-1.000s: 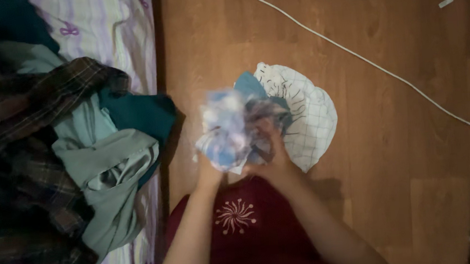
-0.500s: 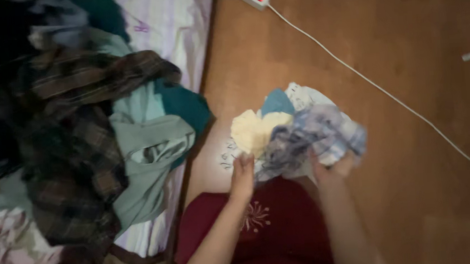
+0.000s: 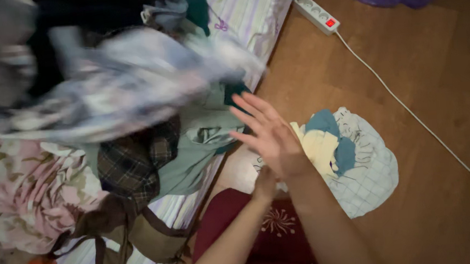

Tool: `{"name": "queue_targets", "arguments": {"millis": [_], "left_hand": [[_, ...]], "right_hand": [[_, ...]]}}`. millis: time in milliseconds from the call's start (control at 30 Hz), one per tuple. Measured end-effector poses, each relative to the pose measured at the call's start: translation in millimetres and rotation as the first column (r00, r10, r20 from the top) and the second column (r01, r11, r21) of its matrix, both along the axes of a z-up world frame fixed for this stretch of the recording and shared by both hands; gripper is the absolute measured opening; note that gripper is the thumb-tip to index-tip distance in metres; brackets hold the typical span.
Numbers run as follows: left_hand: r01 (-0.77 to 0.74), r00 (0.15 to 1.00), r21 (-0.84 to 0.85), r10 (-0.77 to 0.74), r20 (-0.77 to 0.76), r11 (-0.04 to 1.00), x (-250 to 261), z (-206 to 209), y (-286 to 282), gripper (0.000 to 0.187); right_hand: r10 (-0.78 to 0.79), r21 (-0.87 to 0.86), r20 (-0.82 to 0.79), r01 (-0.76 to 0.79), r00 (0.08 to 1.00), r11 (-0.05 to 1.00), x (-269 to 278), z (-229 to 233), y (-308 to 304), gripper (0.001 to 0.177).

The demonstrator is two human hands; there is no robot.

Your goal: The person sweeps the wooden floor using a broom and dustpan, collecting debris into the pan. Afterward, they pick up a pile of clothes from the floor and fold them one by one, placing the folded items onto a bed.

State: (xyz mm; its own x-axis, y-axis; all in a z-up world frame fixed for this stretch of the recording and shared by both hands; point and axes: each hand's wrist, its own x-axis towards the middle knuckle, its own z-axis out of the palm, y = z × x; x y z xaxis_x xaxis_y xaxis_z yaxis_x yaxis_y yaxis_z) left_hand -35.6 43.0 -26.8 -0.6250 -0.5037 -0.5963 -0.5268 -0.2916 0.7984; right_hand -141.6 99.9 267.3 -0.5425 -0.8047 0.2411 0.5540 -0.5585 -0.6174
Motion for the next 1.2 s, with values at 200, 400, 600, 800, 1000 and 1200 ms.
{"name": "queue_targets", "arguments": {"millis": [200, 400, 600, 800, 1000, 1200], "left_hand": [[-0.123, 0.992, 0.028, 0.124, -0.022, 0.992, 28.7, -6.9, -20.0, 0.035], [-0.037, 0.986, 0.116, 0.017, 0.165, 0.993, 25.5, -32.5, -1.1, 0.037], [0.015, 0.969, 0.049, -0.026, 0.247, 0.999, 11.5, -41.6, 4.3, 0.031], [-0.031, 0.96, 0.118, -0.003, 0.281, 0.993, -30.9, 1.5, -0.2, 0.033], [-0.109, 0.992, 0.281, 0.122, -0.029, 0.953, -76.6, 65.0, 7.1, 0.048], [0.596, 0.798, 0.066, -0.599, 0.06, 0.801, -93.4, 91.5, 18.7, 0.042]], "right_hand": [[-0.42, 0.703, 0.445, -0.018, 0.791, 0.711, -27.7, -292.1, 75.4, 0.055], [-0.509, 0.959, 0.224, -0.096, 0.831, 0.266, -29.5, -457.9, 174.6, 0.057], [0.084, 0.873, -0.484, 0.475, 0.871, 0.108, -43.0, -500.6, 155.9, 0.052], [-0.273, 0.849, -0.41, 0.474, 0.87, 0.234, -41.3, -462.9, 96.7, 0.039], [-0.31, 0.768, -0.103, 0.274, 0.945, 0.579, 9.8, -319.8, 119.3, 0.043], [-0.373, 0.799, -0.143, 0.33, 0.917, 0.504, 17.4, -281.9, 145.0, 0.09]]}}
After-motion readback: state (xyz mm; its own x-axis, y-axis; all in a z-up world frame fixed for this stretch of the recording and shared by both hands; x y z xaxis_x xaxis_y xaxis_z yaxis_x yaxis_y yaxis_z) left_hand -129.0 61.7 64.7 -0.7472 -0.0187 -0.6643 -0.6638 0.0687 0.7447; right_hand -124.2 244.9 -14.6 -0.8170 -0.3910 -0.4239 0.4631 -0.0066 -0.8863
